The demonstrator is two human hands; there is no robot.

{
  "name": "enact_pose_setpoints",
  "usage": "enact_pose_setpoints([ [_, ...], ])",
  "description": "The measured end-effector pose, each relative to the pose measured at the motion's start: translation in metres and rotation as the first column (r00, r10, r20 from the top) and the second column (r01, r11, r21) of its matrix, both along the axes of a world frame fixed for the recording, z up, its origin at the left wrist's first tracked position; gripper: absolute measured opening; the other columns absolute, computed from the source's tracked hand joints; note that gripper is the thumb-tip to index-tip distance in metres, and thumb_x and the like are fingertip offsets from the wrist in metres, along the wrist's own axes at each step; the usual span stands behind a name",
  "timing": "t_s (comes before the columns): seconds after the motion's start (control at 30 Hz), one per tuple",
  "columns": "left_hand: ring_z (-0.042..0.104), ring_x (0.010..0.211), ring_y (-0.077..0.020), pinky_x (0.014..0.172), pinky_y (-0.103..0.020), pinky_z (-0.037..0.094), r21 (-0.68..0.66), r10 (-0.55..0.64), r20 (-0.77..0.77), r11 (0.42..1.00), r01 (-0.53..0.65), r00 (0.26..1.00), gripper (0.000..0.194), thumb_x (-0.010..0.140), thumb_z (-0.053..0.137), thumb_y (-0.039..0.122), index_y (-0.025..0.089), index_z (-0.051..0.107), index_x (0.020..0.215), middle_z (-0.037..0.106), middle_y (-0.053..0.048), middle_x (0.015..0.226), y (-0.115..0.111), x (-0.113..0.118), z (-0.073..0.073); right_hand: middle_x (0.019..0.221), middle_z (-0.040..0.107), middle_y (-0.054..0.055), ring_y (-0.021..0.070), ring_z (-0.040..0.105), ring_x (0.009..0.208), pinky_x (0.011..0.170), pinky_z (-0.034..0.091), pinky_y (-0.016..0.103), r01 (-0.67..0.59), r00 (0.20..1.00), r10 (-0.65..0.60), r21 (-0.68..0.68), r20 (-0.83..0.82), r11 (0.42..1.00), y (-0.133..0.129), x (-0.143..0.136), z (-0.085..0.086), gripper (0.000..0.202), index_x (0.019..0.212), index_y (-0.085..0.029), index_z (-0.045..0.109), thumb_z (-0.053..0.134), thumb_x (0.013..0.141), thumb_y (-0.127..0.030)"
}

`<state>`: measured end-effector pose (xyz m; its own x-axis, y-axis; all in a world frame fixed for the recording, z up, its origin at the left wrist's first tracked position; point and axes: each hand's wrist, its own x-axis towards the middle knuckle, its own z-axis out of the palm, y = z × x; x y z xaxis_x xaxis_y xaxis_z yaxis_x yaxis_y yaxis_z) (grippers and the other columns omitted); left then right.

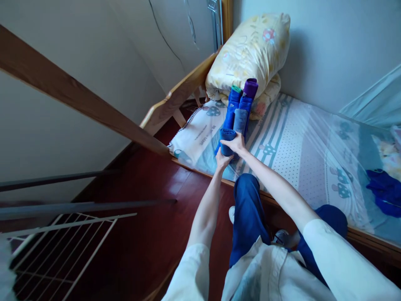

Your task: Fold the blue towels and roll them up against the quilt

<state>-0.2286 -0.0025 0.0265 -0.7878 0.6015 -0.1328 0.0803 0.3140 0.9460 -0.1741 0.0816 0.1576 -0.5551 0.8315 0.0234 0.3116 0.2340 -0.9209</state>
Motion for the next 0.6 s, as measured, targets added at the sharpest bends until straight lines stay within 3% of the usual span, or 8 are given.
enact_pose_setpoints([
  [0.17, 0.069, 0.108, -0.0304, 0.093, -0.041, 0.056, -0.002, -0.009, 0.038, 1.000, 0.009, 0.999, 0.063, 0.059, 0.084, 0.026, 0.019, 0.060, 0.118, 0.074, -0.008, 0.110, -0.001, 0.004, -0.012, 0.091, 0.077, 0.004, 0.0238, 0.074, 0.095, 0.096, 0.058, 0.035, 0.016, 1.000, -0.015, -0.045, 0.016, 0.999, 0.005, 0.002, -0.019, 0.036, 0.092, -0.019, 0.071, 0.089, 0.063, -0.031],
  [0.4, 0.069, 0.102, -0.0264, 0.088, -0.034, 0.055, -0.007, 0.001, 0.022, 1.000, -0.001, 1.000, 0.055, 0.064, 0.083, 0.015, 0.014, 0.061, 0.114, 0.072, -0.007, 0.107, 0.001, 0.006, -0.006, 0.094, 0.076, 0.005, 0.0249, 0.074, 0.097, 0.097, 0.058, 0.036, 0.017, 0.999, -0.016, -0.025, 0.042, 1.000, 0.011, 0.001, -0.026, 0.038, 0.093, -0.018, 0.071, 0.088, 0.065, -0.036],
  [0.6, 0.065, 0.107, -0.0213, 0.096, -0.033, 0.052, -0.020, -0.012, -0.059, 1.000, 0.010, 0.998, 0.053, 0.068, 0.083, 0.013, 0.009, 0.058, 0.114, 0.069, -0.010, 0.116, 0.002, 0.010, -0.006, 0.102, 0.076, 0.007, 0.0279, 0.072, 0.105, 0.104, 0.055, 0.040, -0.026, 0.996, 0.030, -0.051, 0.082, 0.998, 0.013, -0.001, -0.030, 0.048, 0.102, -0.018, 0.069, 0.090, 0.065, -0.042],
])
